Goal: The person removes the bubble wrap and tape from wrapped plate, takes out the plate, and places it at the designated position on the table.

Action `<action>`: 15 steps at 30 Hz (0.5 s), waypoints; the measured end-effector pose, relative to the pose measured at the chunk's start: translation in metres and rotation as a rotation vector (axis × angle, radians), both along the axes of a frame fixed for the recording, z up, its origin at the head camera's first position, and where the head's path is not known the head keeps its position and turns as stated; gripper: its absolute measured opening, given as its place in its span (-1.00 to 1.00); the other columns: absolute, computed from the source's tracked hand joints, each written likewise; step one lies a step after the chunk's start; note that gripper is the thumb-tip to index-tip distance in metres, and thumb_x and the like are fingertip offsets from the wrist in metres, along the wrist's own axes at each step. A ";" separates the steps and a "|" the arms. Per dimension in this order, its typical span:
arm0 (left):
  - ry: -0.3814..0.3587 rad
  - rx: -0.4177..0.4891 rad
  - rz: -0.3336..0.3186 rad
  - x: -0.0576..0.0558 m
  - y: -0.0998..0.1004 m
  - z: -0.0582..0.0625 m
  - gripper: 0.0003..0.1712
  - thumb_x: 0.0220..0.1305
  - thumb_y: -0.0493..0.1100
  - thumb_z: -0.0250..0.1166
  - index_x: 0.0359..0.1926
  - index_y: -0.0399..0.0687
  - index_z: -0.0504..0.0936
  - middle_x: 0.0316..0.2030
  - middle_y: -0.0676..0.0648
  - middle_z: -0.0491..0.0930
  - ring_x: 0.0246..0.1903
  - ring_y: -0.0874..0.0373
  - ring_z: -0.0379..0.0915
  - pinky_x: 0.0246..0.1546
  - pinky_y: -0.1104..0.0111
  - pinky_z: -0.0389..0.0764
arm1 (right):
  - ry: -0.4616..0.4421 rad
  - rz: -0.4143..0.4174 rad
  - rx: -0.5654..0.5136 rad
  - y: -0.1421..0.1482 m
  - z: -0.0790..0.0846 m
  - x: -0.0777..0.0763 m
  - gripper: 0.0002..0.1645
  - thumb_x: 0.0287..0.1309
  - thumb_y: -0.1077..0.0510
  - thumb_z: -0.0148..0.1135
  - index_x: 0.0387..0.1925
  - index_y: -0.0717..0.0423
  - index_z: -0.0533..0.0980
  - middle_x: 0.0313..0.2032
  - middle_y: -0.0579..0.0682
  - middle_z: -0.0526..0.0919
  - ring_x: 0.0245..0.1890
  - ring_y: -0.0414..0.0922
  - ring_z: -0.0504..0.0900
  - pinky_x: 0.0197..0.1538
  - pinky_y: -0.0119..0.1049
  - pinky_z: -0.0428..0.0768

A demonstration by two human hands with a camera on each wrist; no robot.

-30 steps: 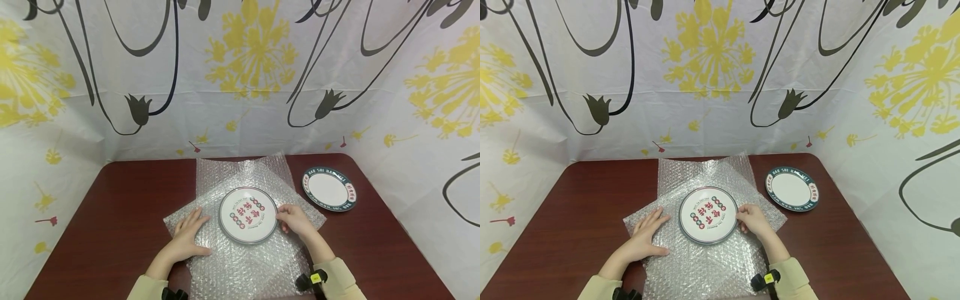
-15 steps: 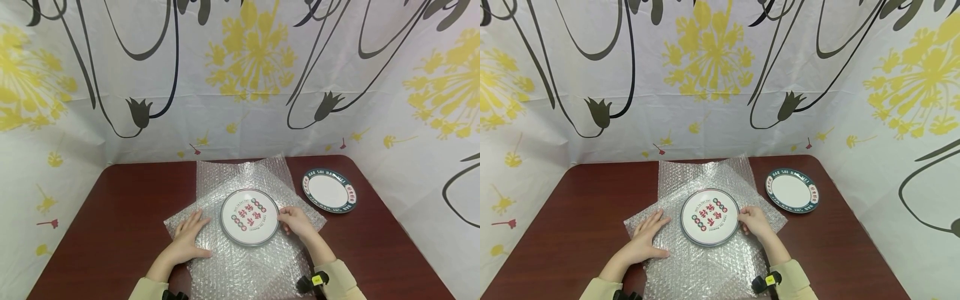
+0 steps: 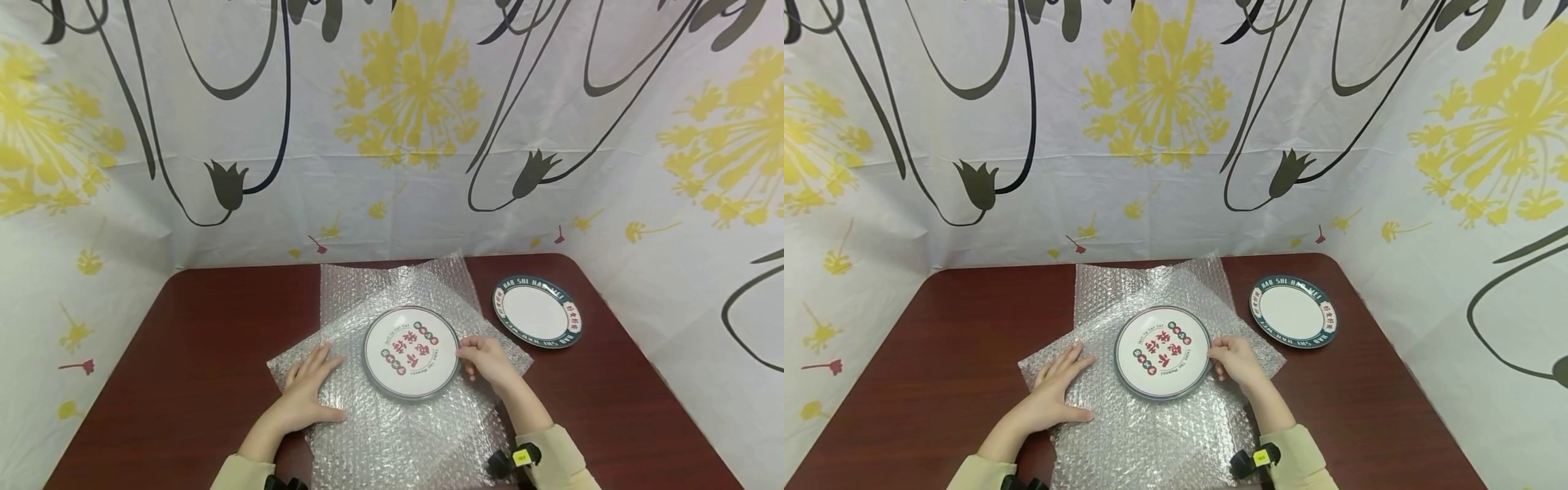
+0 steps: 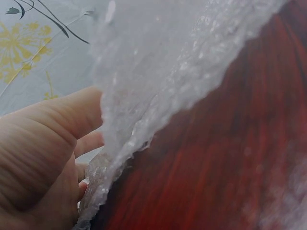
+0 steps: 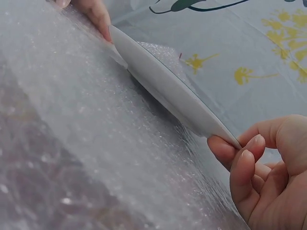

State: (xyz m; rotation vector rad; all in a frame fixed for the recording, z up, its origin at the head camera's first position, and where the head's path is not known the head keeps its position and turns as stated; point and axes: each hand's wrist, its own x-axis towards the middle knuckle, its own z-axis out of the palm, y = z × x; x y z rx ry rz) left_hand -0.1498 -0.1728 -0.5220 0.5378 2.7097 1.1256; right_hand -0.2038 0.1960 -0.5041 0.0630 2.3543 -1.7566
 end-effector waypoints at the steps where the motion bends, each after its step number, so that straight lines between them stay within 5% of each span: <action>1: -0.001 -0.001 0.000 0.000 0.000 0.000 0.18 -0.26 0.20 0.54 0.40 -0.06 0.25 0.47 -0.21 -0.19 0.43 -0.16 -0.41 0.25 -0.21 -0.40 | 0.000 -0.001 -0.001 0.000 0.000 0.000 -0.69 0.10 0.35 0.13 -0.13 0.52 0.49 -0.65 -0.01 0.45 -0.73 -0.22 0.35 -0.65 -0.43 0.43; 15: 0.009 -0.002 -0.001 0.001 0.000 0.001 0.17 -0.26 0.18 0.54 0.40 -0.08 0.25 0.47 -0.21 -0.18 0.43 -0.17 -0.40 0.25 -0.20 -0.40 | -0.004 0.030 -0.079 0.007 0.012 0.002 -0.72 0.17 0.39 0.07 -0.13 0.56 0.41 -0.65 -0.03 0.39 -0.71 -0.26 0.34 -0.63 -0.44 0.45</action>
